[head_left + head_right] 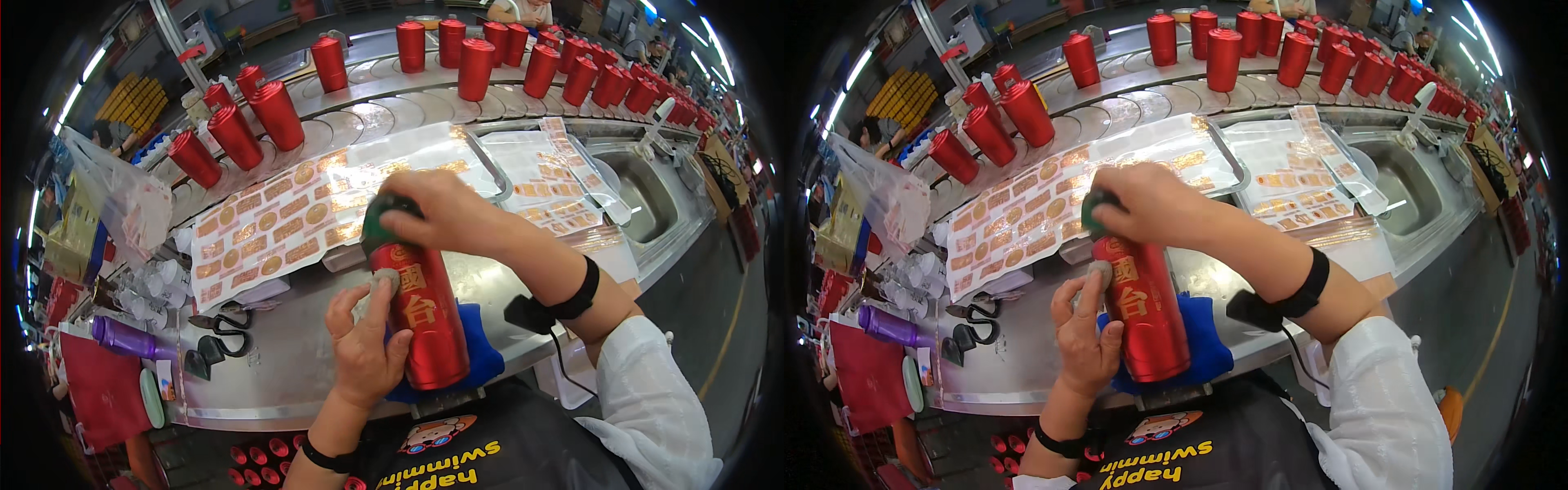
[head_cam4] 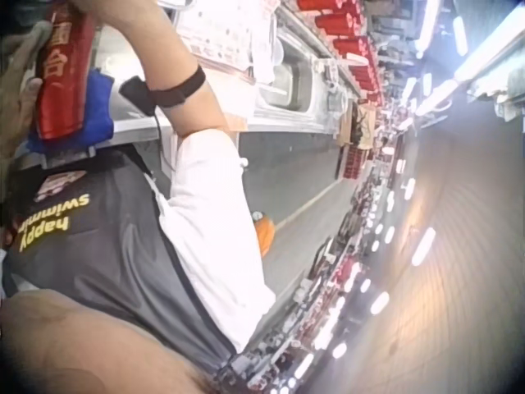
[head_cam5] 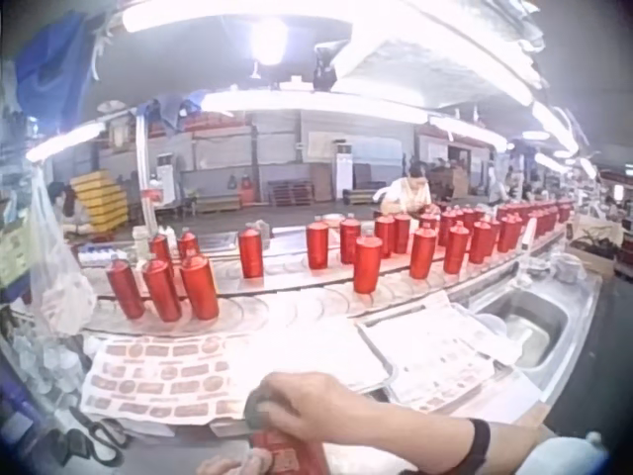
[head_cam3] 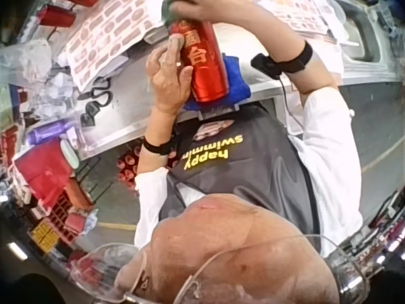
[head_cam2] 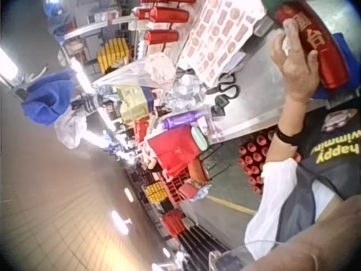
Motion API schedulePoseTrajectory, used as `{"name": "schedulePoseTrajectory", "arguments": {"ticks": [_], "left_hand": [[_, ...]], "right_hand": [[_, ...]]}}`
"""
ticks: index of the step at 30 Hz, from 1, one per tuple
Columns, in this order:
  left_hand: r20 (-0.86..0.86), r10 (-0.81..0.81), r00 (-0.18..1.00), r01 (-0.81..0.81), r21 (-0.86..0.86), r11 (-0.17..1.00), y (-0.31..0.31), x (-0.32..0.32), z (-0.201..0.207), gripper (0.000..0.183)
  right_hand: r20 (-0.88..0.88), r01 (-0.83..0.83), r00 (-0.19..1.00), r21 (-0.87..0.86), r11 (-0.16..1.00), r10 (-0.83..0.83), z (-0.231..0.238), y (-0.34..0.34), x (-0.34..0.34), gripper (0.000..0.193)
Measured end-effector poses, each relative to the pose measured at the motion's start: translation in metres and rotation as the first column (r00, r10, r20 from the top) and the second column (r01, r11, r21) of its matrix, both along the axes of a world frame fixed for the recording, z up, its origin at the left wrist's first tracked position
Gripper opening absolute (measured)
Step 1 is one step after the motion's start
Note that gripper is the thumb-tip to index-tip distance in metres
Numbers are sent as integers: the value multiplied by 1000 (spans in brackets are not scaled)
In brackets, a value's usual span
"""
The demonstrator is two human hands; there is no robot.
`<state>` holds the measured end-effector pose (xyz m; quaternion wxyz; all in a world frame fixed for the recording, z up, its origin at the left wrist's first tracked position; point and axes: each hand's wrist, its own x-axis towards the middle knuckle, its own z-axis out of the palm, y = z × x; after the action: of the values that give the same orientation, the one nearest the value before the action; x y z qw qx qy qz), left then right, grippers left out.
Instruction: Manually applying decorative and informational labels to red metal bottles on an assembly line.
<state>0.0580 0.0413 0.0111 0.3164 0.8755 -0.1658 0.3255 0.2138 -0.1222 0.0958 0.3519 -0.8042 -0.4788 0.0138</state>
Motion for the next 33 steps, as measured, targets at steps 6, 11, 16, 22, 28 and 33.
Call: {"name": "schedulePoseTrajectory", "arguments": {"ticks": [6, 11, 16, 22, 28, 33], "left_hand": [[-8, -11, 1000, 11, -8, 1000, 5, 7, 0, 59], [3, -88, 996, 87, 162, 983, 16, 21, 14, 60], [21, -161, 987, 149, 287, 946, 21, 30, 29, 53], [36, -247, 968, 215, 388, 896, 16, 47, 37, 46], [105, -137, 985, 106, 257, 960, 24, 34, 27, 39], [100, -127, 987, 100, 235, 967, 19, 36, 27, 39]], "right_hand": [[-247, 264, 948, 255, 930, -201, -26, -18, -26, 24], [-485, 432, 842, 341, 835, -238, -50, -29, -30, 25], [-470, 442, 851, 395, 805, -236, -57, -26, -32, 25], [-491, 449, 841, 401, 798, -227, -62, -29, -34, 24], [-452, 435, 860, 406, 804, -236, -61, -28, -32, 24], [-473, 442, 845, 352, 825, -251, -52, -35, -33, 25]]}}
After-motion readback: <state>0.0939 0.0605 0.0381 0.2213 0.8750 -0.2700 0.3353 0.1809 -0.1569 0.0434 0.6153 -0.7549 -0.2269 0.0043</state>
